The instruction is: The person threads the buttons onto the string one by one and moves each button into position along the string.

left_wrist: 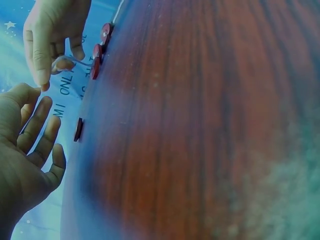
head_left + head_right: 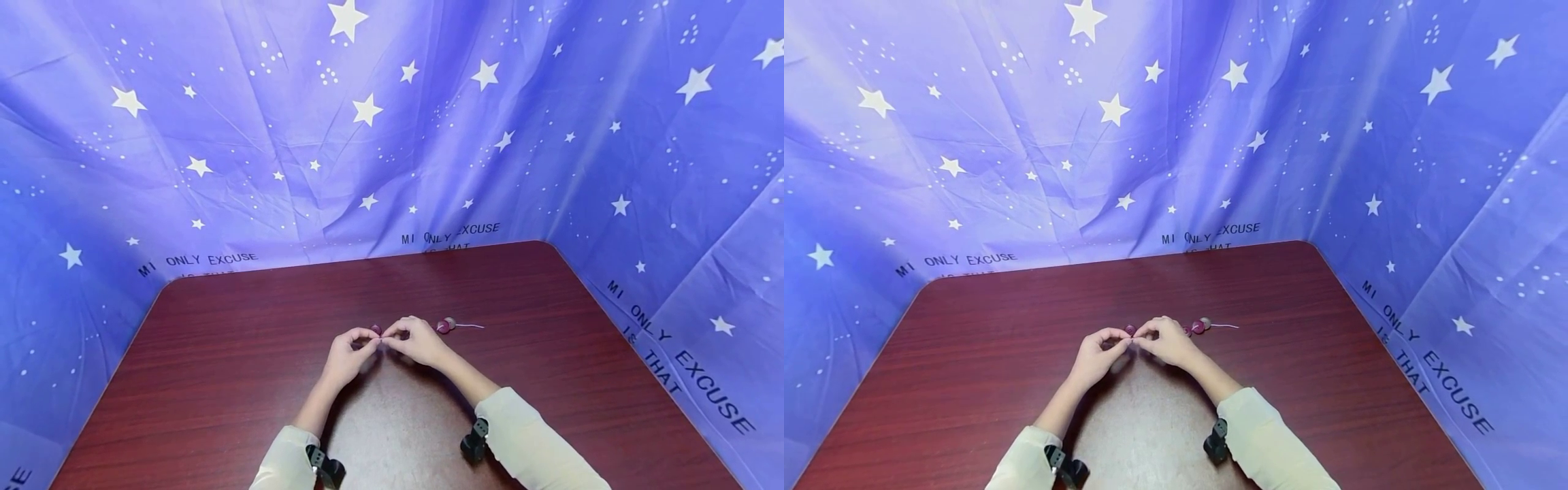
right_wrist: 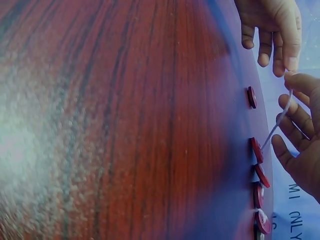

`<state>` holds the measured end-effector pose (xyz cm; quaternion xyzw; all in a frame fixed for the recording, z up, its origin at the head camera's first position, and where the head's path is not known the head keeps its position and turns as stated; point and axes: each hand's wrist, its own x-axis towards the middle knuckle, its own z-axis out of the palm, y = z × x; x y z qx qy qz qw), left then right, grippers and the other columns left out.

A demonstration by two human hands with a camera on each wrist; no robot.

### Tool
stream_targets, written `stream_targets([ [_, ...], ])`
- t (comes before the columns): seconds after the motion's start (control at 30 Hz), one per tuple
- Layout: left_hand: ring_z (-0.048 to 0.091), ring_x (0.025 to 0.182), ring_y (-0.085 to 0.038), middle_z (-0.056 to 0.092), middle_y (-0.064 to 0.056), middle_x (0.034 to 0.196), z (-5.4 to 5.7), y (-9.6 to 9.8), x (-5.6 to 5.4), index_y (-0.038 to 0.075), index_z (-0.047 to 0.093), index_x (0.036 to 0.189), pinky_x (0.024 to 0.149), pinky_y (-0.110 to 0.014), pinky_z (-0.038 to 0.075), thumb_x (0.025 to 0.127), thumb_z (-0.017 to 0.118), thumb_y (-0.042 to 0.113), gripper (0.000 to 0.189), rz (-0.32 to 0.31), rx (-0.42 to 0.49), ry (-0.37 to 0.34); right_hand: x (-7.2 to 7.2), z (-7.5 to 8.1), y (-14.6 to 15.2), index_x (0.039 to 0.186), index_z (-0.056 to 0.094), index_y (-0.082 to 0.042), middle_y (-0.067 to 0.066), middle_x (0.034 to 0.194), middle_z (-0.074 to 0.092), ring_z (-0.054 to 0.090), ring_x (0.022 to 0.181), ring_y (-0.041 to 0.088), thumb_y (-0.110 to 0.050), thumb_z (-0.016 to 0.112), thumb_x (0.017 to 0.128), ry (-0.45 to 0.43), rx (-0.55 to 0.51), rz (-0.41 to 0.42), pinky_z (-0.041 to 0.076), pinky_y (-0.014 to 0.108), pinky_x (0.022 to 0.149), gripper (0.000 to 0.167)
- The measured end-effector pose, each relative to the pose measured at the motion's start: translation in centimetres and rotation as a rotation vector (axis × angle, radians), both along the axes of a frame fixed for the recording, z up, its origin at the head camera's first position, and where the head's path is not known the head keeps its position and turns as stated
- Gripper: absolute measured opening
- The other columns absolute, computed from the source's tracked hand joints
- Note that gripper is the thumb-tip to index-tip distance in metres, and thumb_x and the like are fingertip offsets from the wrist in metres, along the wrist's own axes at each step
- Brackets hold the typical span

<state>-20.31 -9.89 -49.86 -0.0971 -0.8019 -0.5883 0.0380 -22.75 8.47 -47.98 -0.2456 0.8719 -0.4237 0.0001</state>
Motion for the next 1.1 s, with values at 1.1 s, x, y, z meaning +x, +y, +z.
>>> stream_targets([
  [1.1, 0.057, 0.095, -0.019, 0.063, 0.0, 0.098, 0.0, -0.3, -2.1, 0.018, 0.066, 0.097, 0.082, -0.039, 0.047, 0.082, 0.071, 0.031, 0.021, 0.041, -0.547, 0.126, -0.3, 0.0, 0.3, 0.082, 0.073, -0.012, -0.004, 0.075, 0.066, 0.053, 0.074, 0.006, -0.018, 0.071, 0.082, 0.111, -0.091, -0.091, 0.046, 0.02, 0.068, 0.006],
])
